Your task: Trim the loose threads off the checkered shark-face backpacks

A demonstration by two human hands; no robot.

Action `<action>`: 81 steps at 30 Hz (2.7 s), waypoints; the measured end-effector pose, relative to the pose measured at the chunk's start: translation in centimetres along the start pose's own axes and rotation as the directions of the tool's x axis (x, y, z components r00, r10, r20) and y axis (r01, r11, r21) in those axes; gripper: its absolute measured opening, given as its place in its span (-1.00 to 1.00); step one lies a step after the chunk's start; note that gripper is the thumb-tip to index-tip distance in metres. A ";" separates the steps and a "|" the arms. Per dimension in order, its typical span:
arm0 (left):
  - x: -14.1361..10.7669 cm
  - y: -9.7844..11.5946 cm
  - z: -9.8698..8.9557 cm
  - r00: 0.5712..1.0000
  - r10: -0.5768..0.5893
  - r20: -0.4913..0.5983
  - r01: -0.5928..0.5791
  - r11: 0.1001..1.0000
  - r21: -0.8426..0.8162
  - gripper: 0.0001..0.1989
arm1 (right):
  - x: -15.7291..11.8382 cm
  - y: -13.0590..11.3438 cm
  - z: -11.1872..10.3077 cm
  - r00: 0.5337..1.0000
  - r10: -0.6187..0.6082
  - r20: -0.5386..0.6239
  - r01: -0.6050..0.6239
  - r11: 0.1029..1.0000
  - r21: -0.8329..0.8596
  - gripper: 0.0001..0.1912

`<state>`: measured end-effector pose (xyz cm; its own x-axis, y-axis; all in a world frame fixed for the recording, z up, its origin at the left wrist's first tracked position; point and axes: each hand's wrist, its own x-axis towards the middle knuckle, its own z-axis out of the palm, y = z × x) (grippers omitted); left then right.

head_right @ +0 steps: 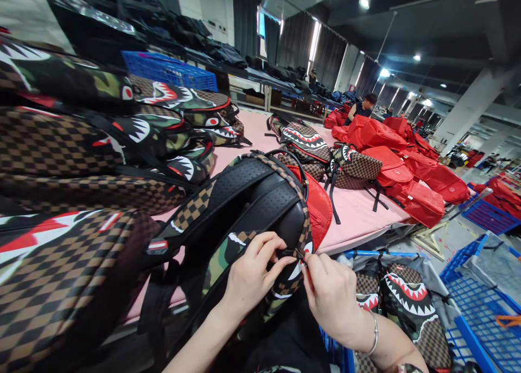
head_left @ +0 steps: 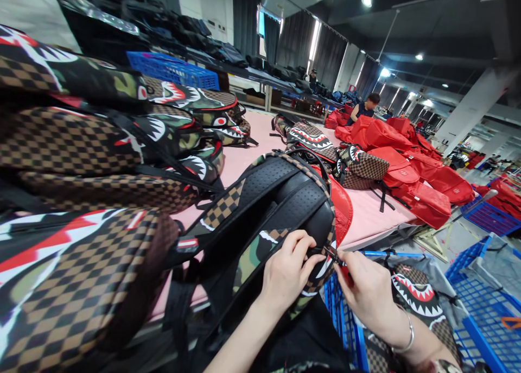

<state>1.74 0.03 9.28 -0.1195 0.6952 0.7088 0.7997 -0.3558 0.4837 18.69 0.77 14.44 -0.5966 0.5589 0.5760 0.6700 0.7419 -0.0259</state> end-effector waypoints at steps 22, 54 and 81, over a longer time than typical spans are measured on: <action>0.1 -0.2 -1.1 0.999 -0.039 -0.024 0.037 0.996 -0.078 -0.87 | -0.3 4.9 7.2 0.960 0.278 -0.030 -0.147 0.592 0.792 -0.78; 2.1 -0.6 -1.4 0.959 -0.035 -0.282 0.010 0.996 -0.091 -0.84 | 2.5 1.3 6.9 0.924 0.271 -0.270 -0.026 0.749 0.662 -0.80; 3.0 -1.2 -2.5 0.984 -0.045 -0.169 0.003 0.970 -0.245 -0.84 | 3.1 3.0 2.6 0.960 -0.205 -0.192 0.257 0.917 0.304 -0.87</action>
<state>-1.09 0.99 12.11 -0.2536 0.5947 0.7629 0.6309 -0.4961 0.5965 17.73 5.70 13.98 -0.6250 0.3128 0.7153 0.3267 0.9369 -0.1243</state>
